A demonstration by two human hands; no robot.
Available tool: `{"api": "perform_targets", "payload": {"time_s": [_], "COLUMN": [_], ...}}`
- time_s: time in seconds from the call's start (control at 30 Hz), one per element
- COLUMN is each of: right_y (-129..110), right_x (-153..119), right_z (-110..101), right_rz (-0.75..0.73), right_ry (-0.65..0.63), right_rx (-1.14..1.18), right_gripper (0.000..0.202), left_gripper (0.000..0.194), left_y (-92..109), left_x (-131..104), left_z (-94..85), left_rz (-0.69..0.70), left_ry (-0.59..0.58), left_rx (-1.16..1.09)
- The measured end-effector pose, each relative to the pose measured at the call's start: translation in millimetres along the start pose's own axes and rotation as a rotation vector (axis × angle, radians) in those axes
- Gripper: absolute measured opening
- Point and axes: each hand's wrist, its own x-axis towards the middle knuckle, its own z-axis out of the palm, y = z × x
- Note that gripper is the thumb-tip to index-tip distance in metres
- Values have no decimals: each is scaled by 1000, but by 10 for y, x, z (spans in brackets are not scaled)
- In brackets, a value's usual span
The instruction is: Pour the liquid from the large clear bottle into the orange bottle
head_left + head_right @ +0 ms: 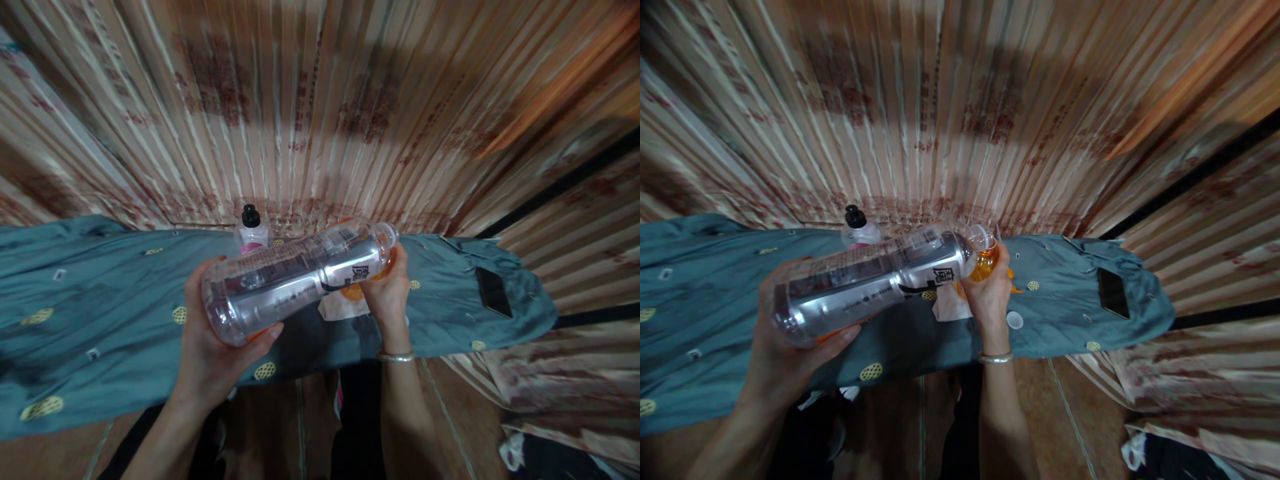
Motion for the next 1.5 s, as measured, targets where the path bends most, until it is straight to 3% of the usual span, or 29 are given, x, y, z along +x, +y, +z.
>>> {"api": "perform_targets", "payload": {"time_s": [0.3, 0.53, 0.67, 0.9, 1.07, 1.17, 1.33, 1.5], "right_y": [-59, -58, -50, -4, 9, -8, -47, -49], "right_x": [11, 6, 6, 0, -2, 2, 6, 7], "right_z": [-22, -15, -9, 4, 17, 10, -7, -3], "right_rz": [62, 57, 45, 19, 10, 19, 51, 60], "right_ry": [-28, -24, -27, 2, 14, -3, -17, -21], "right_rx": [-23, -17, -16, -12, -15, -4, -31, -26], "right_gripper": [81, 82, 79, 80, 77, 80, 78, 78], "left_gripper": [83, 75, 76, 81, 74, 81, 73, 76], "left_y": [-55, 37, 30, -23, -19, -27, 7, 25], "left_x": [-12, -17, 1, -15, -22, -15, -29, -20], "left_z": [-38, 84, 46, 12, 26, 11, 62, 85], "left_rz": [66, -34, 17, 2, 1, 63, 29, 78], "left_ry": [-42, 132, 28, -3, 86, -18, 103, 103], "left_rx": [31, -81, -16, -33, -48, 24, -33, -20]}}
